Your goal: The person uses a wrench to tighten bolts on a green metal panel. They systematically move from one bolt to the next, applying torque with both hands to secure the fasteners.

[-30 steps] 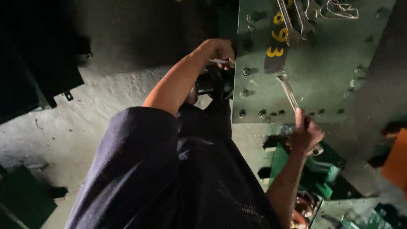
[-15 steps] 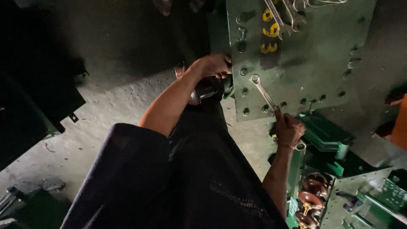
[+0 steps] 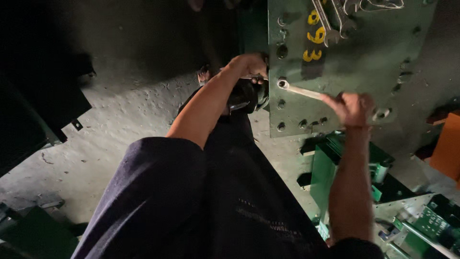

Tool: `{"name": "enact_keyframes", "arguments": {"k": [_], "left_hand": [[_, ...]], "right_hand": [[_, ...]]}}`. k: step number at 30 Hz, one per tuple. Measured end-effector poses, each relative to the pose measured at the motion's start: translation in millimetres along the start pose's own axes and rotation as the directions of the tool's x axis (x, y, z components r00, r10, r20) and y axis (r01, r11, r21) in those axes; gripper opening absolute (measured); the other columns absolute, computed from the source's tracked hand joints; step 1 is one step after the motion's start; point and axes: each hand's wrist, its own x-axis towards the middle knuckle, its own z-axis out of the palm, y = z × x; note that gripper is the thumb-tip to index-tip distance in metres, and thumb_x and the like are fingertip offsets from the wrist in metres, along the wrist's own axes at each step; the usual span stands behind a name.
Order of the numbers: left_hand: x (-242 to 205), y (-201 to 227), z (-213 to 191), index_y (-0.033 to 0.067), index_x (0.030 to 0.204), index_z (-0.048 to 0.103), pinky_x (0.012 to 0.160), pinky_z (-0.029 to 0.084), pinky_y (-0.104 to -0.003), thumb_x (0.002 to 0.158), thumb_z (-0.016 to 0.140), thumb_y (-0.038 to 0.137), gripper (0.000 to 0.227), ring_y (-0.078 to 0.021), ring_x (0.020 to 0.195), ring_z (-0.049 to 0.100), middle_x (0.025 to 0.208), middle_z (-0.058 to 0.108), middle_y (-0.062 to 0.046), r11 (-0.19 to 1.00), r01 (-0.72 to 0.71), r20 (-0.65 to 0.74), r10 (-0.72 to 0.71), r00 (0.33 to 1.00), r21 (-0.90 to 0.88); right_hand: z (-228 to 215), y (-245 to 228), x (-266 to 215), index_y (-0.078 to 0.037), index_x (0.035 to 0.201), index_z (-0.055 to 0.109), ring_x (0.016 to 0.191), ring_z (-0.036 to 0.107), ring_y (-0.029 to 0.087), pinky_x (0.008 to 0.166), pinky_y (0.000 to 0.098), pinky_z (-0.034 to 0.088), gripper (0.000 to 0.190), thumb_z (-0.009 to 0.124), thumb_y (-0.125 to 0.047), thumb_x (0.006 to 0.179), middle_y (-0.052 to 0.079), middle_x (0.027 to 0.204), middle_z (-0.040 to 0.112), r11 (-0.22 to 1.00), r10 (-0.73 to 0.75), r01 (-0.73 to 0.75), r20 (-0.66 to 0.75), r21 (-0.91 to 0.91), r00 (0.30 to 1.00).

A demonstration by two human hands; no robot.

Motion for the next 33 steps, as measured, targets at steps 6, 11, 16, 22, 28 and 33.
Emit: {"name": "enact_keyframes", "arguments": {"k": [6,11,16,22,28,33], "left_hand": [[-10.3,7.6,6.4,0.0076,0.108,0.075,0.061,0.054,-0.034,0.089,0.075,0.014,0.02,-0.0176,0.073,0.07,0.092,0.076,-0.005,0.996,0.089,-0.058,-0.09,0.994,-0.023],[-14.8,-0.1,15.2,0.0078,0.1,0.078,0.068,0.054,-0.034,0.091,0.076,0.018,0.014,-0.0163,0.077,0.069,0.092,0.077,-0.006,0.998,0.055,-0.111,-0.052,0.993,0.023],[8.3,-35.2,12.3,0.0133,0.103,0.078,0.075,0.051,-0.029,0.098,0.067,0.022,0.015,-0.0129,0.081,0.07,0.093,0.076,0.0,0.955,-0.105,-0.079,0.132,0.988,0.278],[39.4,-40.8,0.5,0.0026,0.101,0.075,0.069,0.055,-0.037,0.096,0.065,0.01,0.014,-0.0199,0.077,0.07,0.091,0.077,-0.007,0.983,0.052,0.0,-0.053,0.999,-0.176],[11.0,-37.2,9.1,0.0021,0.105,0.075,0.065,0.055,-0.037,0.091,0.065,-0.001,0.018,-0.0205,0.074,0.073,0.091,0.077,-0.01,0.828,-0.433,0.085,0.432,0.898,0.356],[1.1,-18.7,25.0,-0.0018,0.098,0.076,0.057,0.055,-0.038,0.087,0.07,-0.003,0.013,-0.0247,0.074,0.073,0.089,0.077,-0.015,0.947,-0.141,-0.042,0.134,0.99,-0.29]], "right_hand": [[2.2,27.7,41.2,-0.004,0.073,0.061,0.062,0.049,0.029,0.073,0.0404,0.046,0.084,0.068,-0.085,0.091,0.014,0.069,0.058,0.976,-0.112,0.094,-0.088,-0.196,0.99],[64.4,29.6,-16.0,-0.001,0.087,0.072,0.08,0.06,0.028,0.083,0.0455,0.045,0.066,0.064,-0.066,0.096,0.016,0.085,0.067,0.958,0.247,-0.224,0.124,-0.178,0.961],[190.9,-92.4,-107.5,-0.008,0.094,0.074,0.07,0.052,0.016,0.067,0.036,0.039,0.048,0.064,-0.054,0.101,0.004,0.076,0.061,0.764,0.415,-0.238,-0.175,0.6,0.893],[197.8,-46.3,-129.5,-0.013,0.079,0.069,0.055,0.044,0.006,0.049,0.0275,0.032,0.041,0.067,-0.046,0.103,-0.005,0.063,0.054,0.602,0.458,-0.059,-0.284,0.796,0.842],[94.5,40.9,-38.3,-0.018,0.062,0.064,0.06,0.051,0.016,0.07,0.0353,0.042,0.066,0.073,-0.073,0.097,-0.001,0.062,0.054,0.959,-0.052,-0.064,-0.391,-0.277,0.919],[20.3,23.2,51.6,-0.02,0.065,0.056,0.073,0.052,0.02,0.096,0.0418,0.039,0.067,0.075,-0.082,0.085,-0.004,0.065,0.053,0.792,-0.589,0.452,-0.32,-0.409,0.742]]}}
